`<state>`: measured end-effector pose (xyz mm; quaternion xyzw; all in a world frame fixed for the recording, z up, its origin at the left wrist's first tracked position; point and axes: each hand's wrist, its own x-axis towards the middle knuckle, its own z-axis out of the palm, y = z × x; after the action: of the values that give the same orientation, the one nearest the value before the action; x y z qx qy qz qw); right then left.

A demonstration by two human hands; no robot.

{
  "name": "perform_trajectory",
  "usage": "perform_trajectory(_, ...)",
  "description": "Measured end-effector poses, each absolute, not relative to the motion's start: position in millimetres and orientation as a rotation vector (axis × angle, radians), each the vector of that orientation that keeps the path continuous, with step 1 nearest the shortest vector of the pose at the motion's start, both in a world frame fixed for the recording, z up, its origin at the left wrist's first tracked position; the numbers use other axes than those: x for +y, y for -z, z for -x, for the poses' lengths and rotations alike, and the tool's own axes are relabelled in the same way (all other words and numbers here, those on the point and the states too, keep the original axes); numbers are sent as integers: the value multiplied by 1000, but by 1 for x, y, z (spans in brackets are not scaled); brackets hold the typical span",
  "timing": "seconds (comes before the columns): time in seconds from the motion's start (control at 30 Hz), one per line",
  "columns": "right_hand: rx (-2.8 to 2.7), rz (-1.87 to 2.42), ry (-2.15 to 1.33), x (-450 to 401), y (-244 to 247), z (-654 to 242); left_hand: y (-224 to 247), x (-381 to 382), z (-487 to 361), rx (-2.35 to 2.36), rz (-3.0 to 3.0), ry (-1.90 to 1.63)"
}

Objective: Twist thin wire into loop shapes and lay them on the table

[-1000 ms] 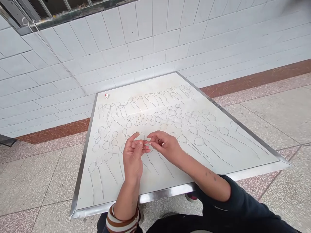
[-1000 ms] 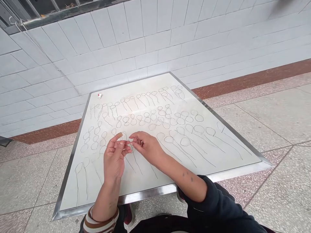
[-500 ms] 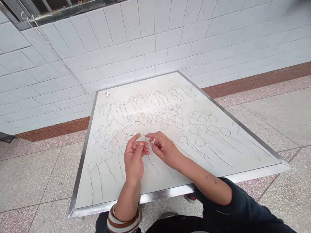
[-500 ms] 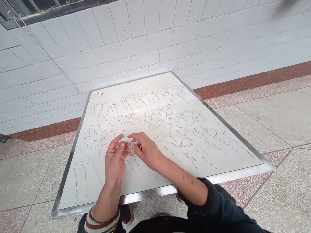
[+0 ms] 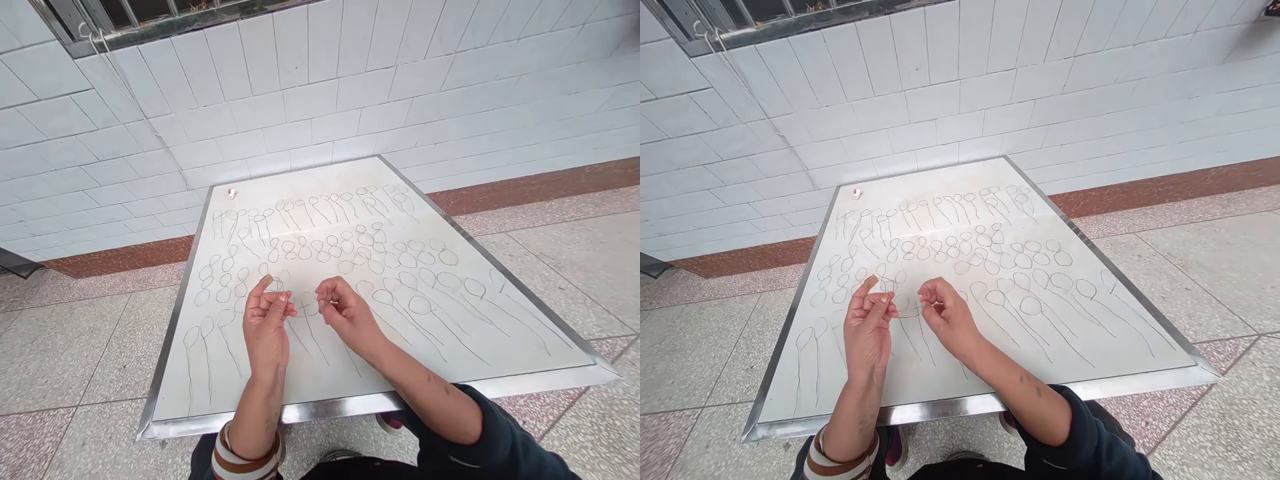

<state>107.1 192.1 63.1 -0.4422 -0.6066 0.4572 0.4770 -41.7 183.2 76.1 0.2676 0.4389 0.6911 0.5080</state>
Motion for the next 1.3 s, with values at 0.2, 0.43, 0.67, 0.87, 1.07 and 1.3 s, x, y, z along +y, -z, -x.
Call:
perform_trajectory(0.2, -1552, 1058, -1225, 191, -59, -103, -84, 181, 53, 1078, -606, -1786)
perform_trajectory(0.43, -2027, 870, -248, 194, -48, -103, -84, 181, 57, 1133, -623, -1773)
perform_trajectory(0.67, -2229, 871, 18, 193, -44, -100, -82, 183, 62, 1117, -618, -1886)
perform_trajectory(0.87, -2229, 974, 36, 181, -40, -89, -78, 185, 63, 1116, -601, -2018)
perform_trajectory(1.07, -2280, 1066, -4, 179, -36, -92, -87, 188, 94, 1170, -621, -2180)
perform_trajectory(1.3, -1984, 1002, -301, 179, -63, -105, -89, 180, 80, 1206, -693, -2005)
